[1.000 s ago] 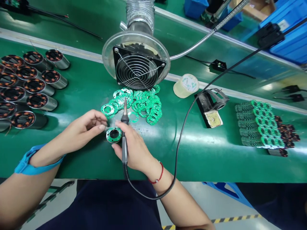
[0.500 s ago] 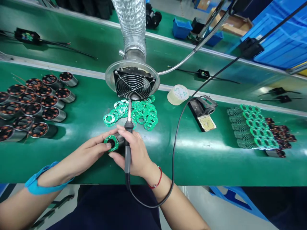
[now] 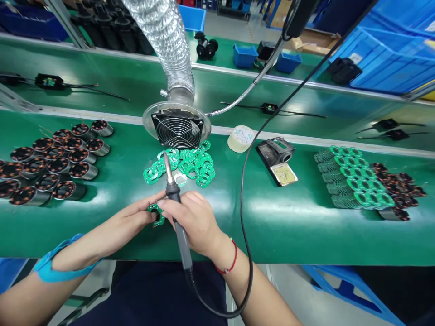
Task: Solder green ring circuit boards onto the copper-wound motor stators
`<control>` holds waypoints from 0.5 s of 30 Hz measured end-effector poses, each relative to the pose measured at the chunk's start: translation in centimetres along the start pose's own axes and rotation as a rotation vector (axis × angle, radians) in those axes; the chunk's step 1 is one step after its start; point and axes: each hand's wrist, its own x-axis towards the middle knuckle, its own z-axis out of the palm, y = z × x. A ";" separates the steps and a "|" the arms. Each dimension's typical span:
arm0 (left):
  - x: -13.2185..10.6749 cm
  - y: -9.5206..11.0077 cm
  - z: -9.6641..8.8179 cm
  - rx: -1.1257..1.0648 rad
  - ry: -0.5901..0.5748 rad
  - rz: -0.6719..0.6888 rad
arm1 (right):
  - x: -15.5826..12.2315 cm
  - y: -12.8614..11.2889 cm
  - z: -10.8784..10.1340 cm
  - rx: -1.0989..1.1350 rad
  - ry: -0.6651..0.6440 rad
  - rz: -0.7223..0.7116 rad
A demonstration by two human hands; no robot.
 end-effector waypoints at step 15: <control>-1.7 -0.1 2.0 0.639 0.510 0.673 | -1.1 -1.8 -1.5 0.087 0.130 0.251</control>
